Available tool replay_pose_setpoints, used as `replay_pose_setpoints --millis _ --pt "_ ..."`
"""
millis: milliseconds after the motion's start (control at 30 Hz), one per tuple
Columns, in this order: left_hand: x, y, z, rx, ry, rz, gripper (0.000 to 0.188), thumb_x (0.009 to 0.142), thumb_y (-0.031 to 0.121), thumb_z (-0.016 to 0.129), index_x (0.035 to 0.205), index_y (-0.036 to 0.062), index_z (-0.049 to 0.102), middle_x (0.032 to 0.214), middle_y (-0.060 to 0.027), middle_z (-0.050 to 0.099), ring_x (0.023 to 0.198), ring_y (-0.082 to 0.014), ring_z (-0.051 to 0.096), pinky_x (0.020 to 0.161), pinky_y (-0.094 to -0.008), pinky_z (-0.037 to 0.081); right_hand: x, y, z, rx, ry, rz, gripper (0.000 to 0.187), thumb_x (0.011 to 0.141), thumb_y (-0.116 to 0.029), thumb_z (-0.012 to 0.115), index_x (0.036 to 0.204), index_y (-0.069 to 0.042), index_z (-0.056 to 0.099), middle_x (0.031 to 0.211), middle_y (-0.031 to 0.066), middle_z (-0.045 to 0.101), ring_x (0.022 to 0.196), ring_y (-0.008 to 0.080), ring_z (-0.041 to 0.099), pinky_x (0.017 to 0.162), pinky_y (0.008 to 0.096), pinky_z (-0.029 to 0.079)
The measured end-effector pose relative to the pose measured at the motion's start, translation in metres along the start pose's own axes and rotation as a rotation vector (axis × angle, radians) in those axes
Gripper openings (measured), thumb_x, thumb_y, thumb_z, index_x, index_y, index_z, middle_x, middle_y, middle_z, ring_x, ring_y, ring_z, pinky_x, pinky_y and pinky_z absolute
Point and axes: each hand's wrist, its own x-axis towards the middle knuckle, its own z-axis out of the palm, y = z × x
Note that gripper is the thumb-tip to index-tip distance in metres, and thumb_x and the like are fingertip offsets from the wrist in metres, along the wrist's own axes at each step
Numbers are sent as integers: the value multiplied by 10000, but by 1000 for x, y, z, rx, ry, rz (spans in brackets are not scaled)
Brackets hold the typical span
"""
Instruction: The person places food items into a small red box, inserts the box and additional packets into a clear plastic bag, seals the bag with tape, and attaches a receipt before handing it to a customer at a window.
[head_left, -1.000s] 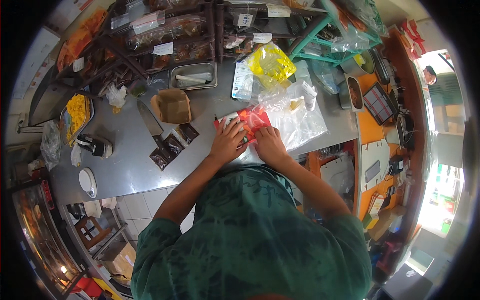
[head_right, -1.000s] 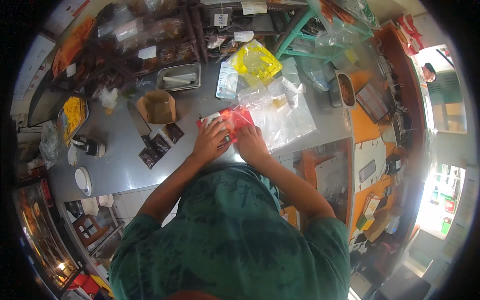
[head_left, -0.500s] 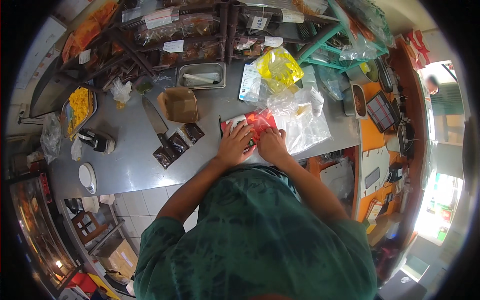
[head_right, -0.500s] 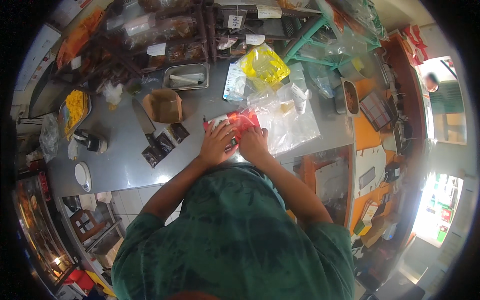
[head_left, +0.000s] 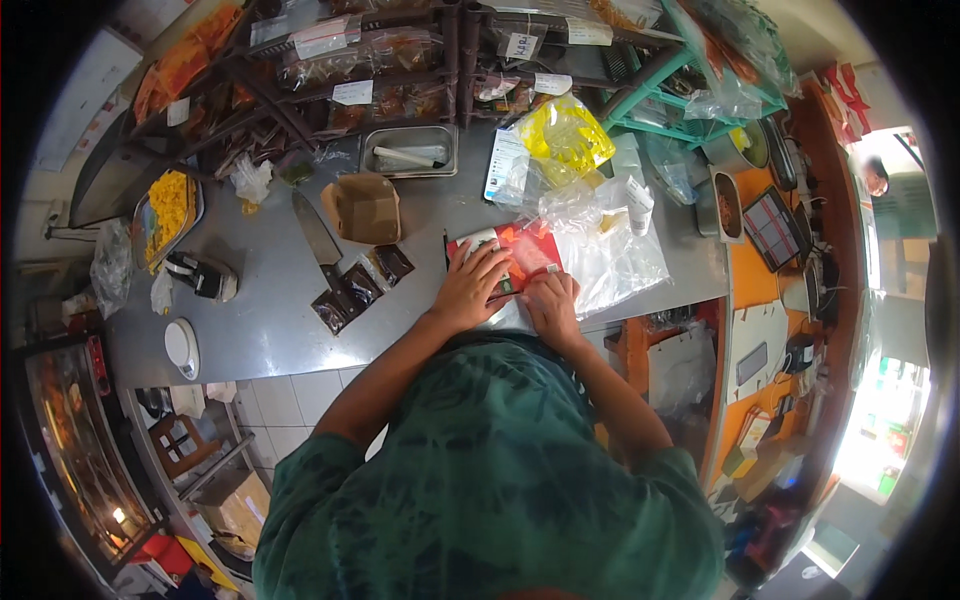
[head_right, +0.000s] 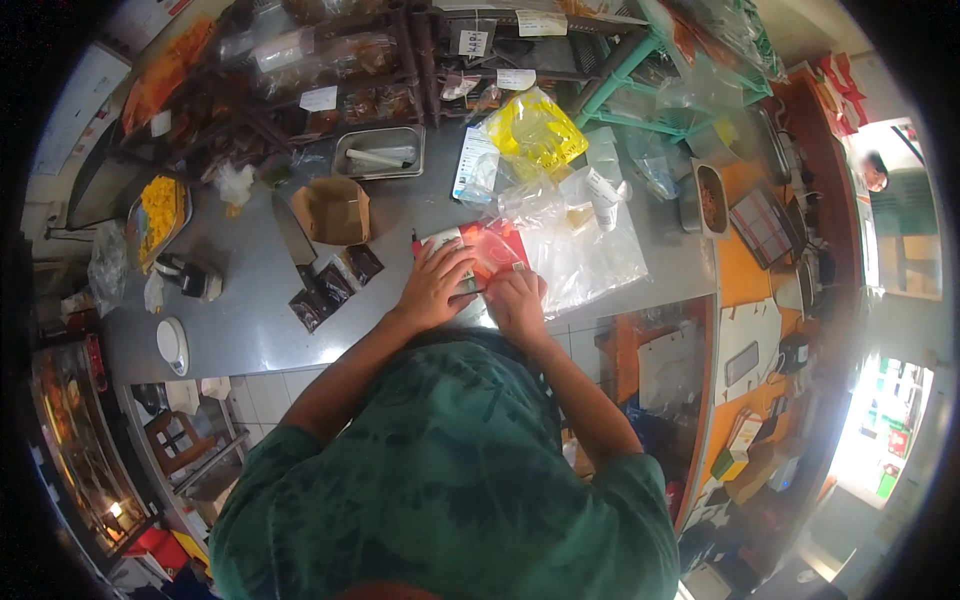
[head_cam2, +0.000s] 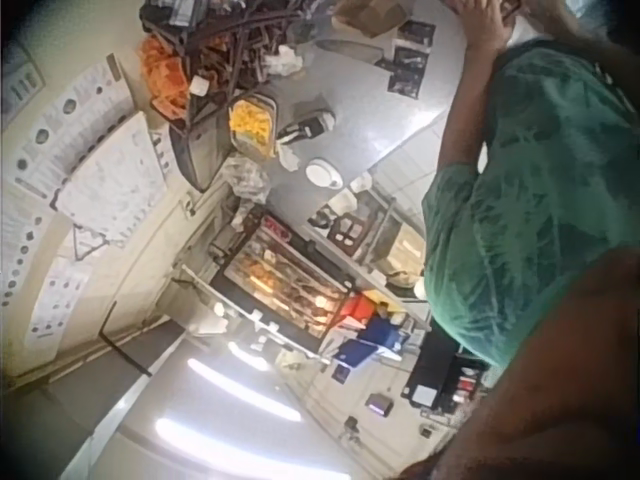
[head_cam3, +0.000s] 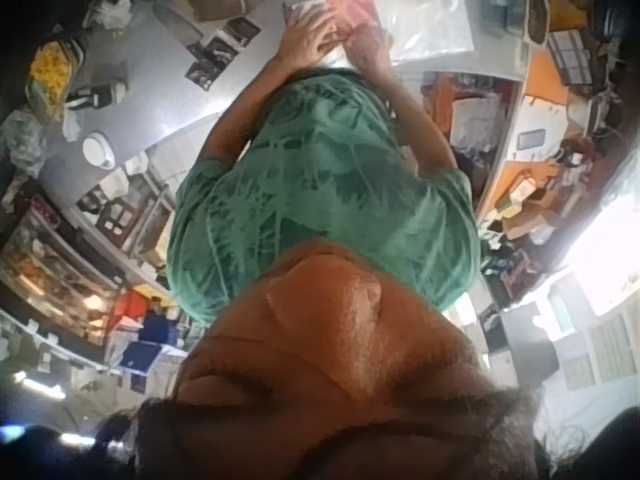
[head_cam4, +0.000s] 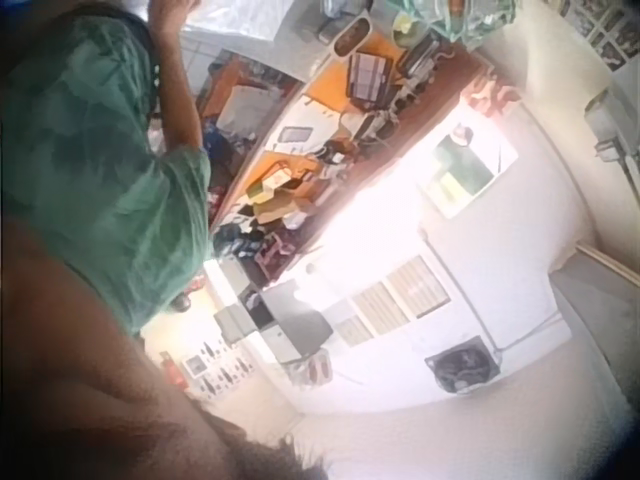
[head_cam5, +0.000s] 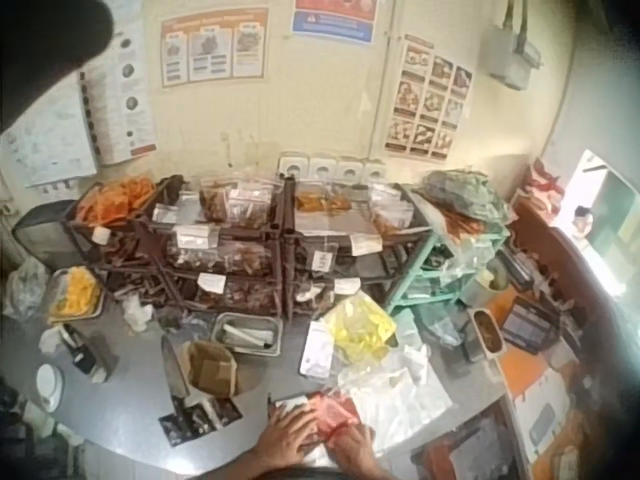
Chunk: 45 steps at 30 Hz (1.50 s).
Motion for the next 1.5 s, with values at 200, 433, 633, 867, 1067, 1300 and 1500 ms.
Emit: replay_pose_setpoints --millis 200,433,633,867,1067,1300,1500 --pt "5 0 -11 8 -53 49 555 821 302 736 1288 61 559 1395 -92 499 1383 -300 396 1162 -564 238 -37 50 -8 -369 -116 -427 345 833 -158 599 1176 -179 635 1218 23 557 1186 261 494 1002 507 377" --pt "16 -8 -33 77 -157 39 621 780 314 785 1291 38 565 1423 -149 466 1362 -395 387 1110 -575 310 -44 24 -26 -160 180 -57 503 799 -211 783 1256 -139 585 1323 106 560 1242 315 526 1043 485 408" --pt "35 4 -38 245 -315 70 696 757 310 776 1343 35 522 1475 -160 415 1369 -399 386 1103 -569 338 -40 16 -16 -157 49 -197 580 824 -201 731 1359 -111 526 1357 102 558 1326 287 483 1111 504 371" --pt "74 -16 -82 -427 -529 -332 466 893 121 615 1337 -6 554 1222 -116 648 1071 -172 618 940 -313 490 -33 21 -14 -94 64 -250 598 830 -159 704 1387 -98 496 1272 100 584 1246 296 524 1070 468 409" --pt "93 -40 -103 -623 -469 -402 367 985 190 624 1293 -5 588 1099 -35 678 956 -109 616 864 -261 498 -25 28 -3 43 177 -217 622 832 -178 727 1379 -27 473 1234 159 587 1191 338 548 1053 466 417" --pt "73 -20 -109 -294 -224 -324 493 808 254 829 1205 20 654 1088 -113 728 969 -197 713 882 -317 559 21 21 -10 145 671 -37 555 795 -118 779 1261 12 507 1105 189 629 1015 385 597 906 455 489" --pt "61 -16 -112 -322 -150 -328 591 751 407 839 1188 48 665 1129 -150 711 1019 -288 696 903 -371 540 41 6 -5 87 785 79 567 757 -142 815 1225 21 539 1191 188 606 1066 364 576 944 442 464"
